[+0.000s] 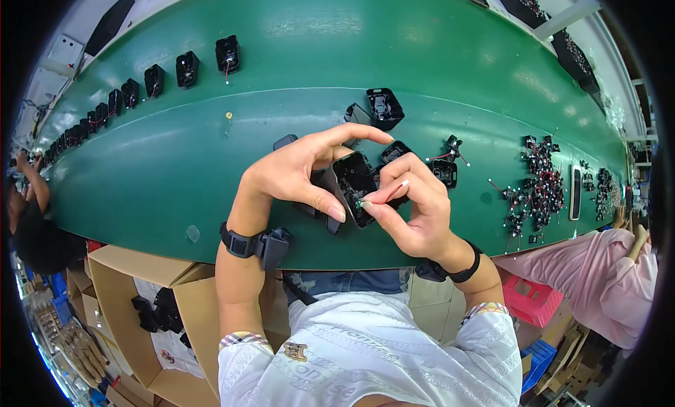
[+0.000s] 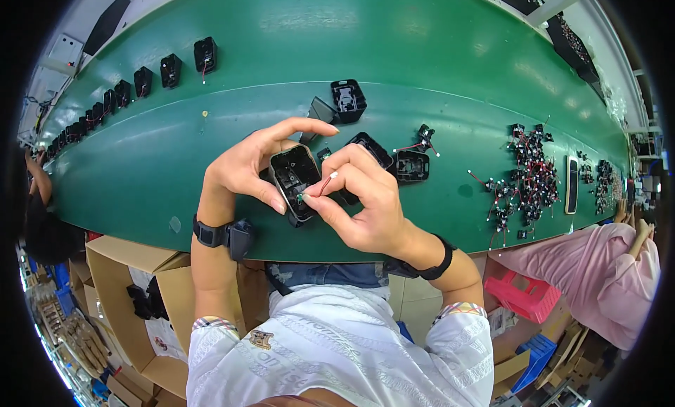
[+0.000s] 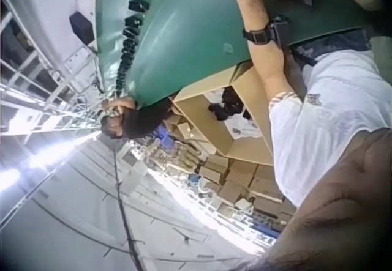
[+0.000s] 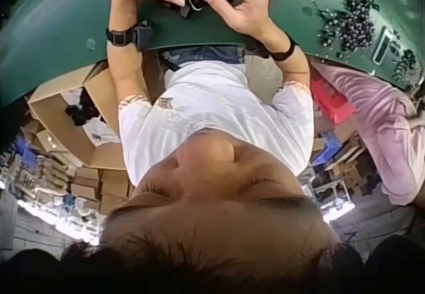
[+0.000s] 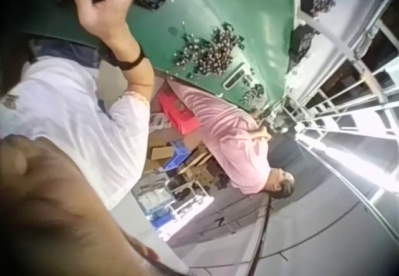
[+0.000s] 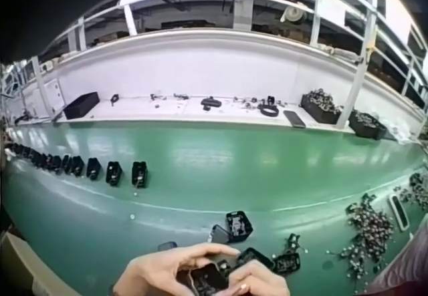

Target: The person picks up a device housing and a small electronic component by hand, inserts the component into the housing, and presses it into place. They then pick up a cover, snap it onto the housing, and place the assembled unit onto the green workbench.

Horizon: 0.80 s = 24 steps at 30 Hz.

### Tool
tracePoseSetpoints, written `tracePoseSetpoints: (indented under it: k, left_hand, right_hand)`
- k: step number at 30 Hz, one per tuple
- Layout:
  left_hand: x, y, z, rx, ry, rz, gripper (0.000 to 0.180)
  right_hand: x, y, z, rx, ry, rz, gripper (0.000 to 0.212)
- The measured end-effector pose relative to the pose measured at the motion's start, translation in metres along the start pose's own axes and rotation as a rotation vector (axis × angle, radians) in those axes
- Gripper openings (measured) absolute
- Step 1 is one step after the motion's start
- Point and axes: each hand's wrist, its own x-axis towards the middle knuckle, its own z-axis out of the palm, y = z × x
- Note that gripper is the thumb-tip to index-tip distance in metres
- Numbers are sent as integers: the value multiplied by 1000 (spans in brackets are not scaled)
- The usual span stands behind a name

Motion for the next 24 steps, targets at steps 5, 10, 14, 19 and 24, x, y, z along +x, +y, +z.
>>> tracePoseSetpoints:
  k: [5, 10, 14, 19, 24]
  left_hand:
    - [-8, 6, -5, -5, -36, -95, 117]
    - [-5, -1, -1, -92, 21, 143, 106]
    - [-8, 3, -2, -146, 24, 58, 119]
    - [-8, 8, 3, -92, -30, -6, 113]
    - [1, 4, 10, -52, 80, 135, 92]
  right_hand:
    - [-2, 8, 10, -44, -67, 11, 12]
    - [10, -2, -10, -108, -197, -24, 39]
    - [12, -9, -10, -128, -190, -78, 43]
    - [13, -9, -10, -324, -148, -162, 33]
    - [31, -17, -20, -286, -231, -68, 30]
